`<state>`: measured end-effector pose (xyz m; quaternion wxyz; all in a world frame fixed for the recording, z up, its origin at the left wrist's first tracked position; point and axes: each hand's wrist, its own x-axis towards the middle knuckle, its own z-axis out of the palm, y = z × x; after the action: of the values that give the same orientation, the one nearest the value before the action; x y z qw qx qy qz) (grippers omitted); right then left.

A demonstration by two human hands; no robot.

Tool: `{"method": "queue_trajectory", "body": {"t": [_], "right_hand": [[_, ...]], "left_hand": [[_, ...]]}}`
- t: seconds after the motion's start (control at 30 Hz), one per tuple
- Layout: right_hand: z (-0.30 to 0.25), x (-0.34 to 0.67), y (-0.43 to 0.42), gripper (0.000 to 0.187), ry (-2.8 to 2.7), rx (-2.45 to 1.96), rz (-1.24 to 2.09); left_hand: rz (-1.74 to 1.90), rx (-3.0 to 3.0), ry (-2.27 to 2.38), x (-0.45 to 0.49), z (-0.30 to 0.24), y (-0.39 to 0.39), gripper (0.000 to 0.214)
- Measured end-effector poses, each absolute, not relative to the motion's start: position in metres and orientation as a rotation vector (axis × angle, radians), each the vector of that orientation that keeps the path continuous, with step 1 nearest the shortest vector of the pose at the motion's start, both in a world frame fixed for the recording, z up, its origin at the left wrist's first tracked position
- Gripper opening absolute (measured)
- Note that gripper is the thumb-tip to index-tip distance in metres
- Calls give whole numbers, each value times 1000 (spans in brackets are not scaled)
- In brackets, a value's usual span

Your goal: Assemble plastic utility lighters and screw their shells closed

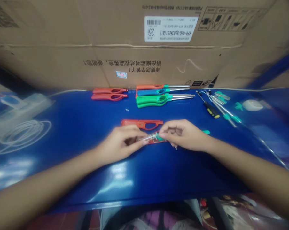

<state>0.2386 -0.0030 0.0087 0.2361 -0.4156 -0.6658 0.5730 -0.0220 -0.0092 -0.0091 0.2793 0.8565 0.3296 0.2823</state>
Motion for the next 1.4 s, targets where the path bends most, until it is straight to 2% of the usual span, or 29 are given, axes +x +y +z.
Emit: {"method": "queue_trajectory", "body": {"t": [0.67, 1.4], "right_hand": [[6, 240, -3, 27, -1943, -1127, 1471], [9, 236, -5, 20, -1993, -1130, 1380]], "left_hand": [[748, 2242, 872, -22, -10, -9, 26], [752, 2261, 823, -22, -11, -11, 28]]}}
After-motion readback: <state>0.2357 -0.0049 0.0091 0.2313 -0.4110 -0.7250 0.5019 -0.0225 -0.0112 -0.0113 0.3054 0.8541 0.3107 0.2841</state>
